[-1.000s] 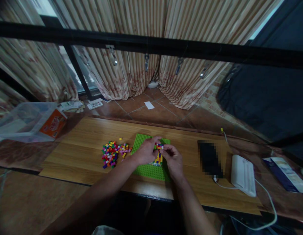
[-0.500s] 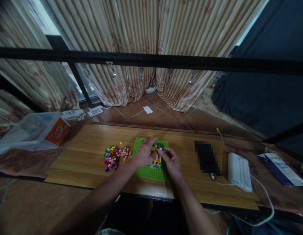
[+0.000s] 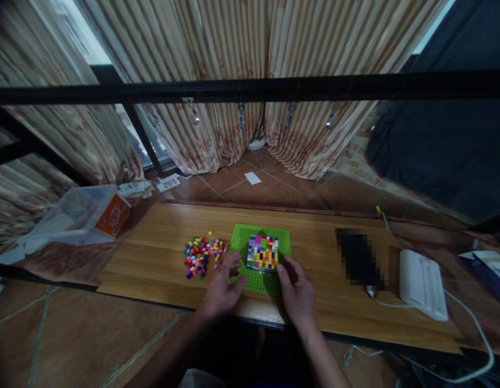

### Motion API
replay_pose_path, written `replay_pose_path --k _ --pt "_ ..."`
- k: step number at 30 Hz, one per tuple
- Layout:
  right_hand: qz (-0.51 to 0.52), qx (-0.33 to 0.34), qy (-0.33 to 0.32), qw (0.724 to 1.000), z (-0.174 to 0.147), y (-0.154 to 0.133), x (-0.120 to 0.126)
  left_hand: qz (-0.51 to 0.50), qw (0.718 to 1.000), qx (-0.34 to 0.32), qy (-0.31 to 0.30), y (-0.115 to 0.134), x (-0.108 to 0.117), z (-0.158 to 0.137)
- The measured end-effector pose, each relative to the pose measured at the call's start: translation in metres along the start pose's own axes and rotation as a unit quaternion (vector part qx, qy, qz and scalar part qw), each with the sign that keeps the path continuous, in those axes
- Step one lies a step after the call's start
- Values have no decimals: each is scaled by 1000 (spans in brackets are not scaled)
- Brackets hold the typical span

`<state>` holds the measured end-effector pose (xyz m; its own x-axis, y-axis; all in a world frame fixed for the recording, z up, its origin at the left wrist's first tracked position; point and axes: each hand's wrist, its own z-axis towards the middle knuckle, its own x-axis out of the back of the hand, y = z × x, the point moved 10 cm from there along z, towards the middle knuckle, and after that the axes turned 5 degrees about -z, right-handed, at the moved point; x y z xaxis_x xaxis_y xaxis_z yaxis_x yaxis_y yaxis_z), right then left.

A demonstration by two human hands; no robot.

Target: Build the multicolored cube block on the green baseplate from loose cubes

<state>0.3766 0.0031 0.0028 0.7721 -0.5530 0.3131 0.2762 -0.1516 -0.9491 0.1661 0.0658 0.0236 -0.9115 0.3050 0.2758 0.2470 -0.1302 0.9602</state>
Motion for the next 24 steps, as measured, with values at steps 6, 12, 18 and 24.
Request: replay_pose_path --k 6,12,18,24 --pt "-42 11 -23 999 1 -4 0 2 999 -18 -36 2 -30 -3" --pt "-139 48 59 987 0 -20 23 -28 998 -24 -53 5 -33 -7" --pt "-165 217 -59 960 -33 -85 -43 -38 999 -7 21 -4 21 -32" --pt "-246 252 -148 924 -55 -86 -139 9 986 15 164 -25 98 -53"
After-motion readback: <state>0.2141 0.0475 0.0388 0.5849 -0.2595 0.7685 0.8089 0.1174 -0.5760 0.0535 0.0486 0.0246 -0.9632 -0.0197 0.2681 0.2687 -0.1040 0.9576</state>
